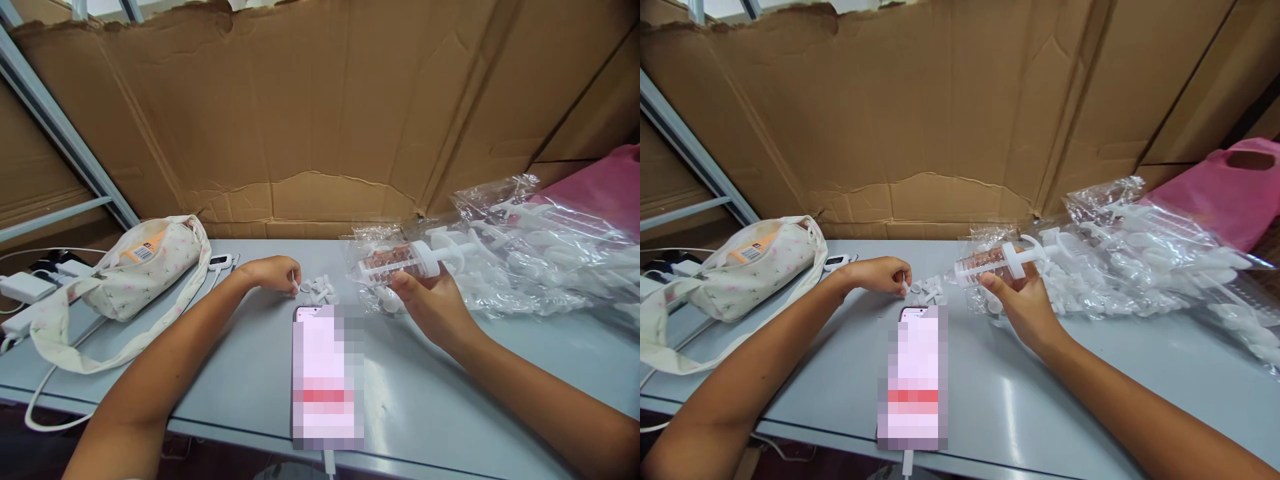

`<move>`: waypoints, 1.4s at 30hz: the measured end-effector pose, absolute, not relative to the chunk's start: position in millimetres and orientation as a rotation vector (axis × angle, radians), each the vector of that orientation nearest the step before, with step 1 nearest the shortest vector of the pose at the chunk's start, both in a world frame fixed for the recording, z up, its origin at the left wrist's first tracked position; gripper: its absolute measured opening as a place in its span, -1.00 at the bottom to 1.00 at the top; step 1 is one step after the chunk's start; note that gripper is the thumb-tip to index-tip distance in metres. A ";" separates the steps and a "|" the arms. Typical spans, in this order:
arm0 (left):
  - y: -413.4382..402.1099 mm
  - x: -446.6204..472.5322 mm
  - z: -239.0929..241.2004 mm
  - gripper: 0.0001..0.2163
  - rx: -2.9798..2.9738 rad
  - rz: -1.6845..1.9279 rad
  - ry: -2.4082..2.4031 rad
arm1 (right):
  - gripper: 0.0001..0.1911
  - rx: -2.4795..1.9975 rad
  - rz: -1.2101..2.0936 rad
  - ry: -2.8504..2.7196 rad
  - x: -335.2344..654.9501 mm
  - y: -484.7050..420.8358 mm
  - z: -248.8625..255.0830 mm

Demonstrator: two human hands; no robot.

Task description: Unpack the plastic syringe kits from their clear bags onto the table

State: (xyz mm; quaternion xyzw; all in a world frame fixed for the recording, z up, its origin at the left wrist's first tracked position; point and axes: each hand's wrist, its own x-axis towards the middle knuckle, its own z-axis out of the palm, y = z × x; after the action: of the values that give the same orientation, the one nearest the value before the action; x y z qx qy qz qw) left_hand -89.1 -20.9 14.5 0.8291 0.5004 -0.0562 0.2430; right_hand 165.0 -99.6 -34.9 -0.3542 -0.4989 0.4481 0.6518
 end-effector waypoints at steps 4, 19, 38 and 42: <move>-22.2 -87.5 12.2 -0.79 2.191 -0.166 1.226 | -0.58 -0.831 1.034 -1.149 165.4 -100.3 -35.7; -73.8 -53.6 31.9 -0.57 2.329 0.489 0.917 | -0.41 -0.847 1.167 -1.167 160.6 -108.1 -31.1; -97.6 -39.3 32.1 -0.60 2.405 0.469 1.027 | -0.59 -0.730 1.314 -1.140 156.4 -117.1 -22.4; -95.0 -41.0 33.8 -0.60 2.339 0.510 1.003 | -0.60 -0.724 1.285 -1.152 158.6 -115.3 -18.6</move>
State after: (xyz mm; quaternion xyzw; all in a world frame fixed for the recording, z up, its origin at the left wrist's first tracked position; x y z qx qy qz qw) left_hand -41.0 -95.0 33.8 0.8678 0.3720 0.1893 0.2697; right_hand 158.6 -115.3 -18.6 -0.3116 -0.4957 0.5529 0.5929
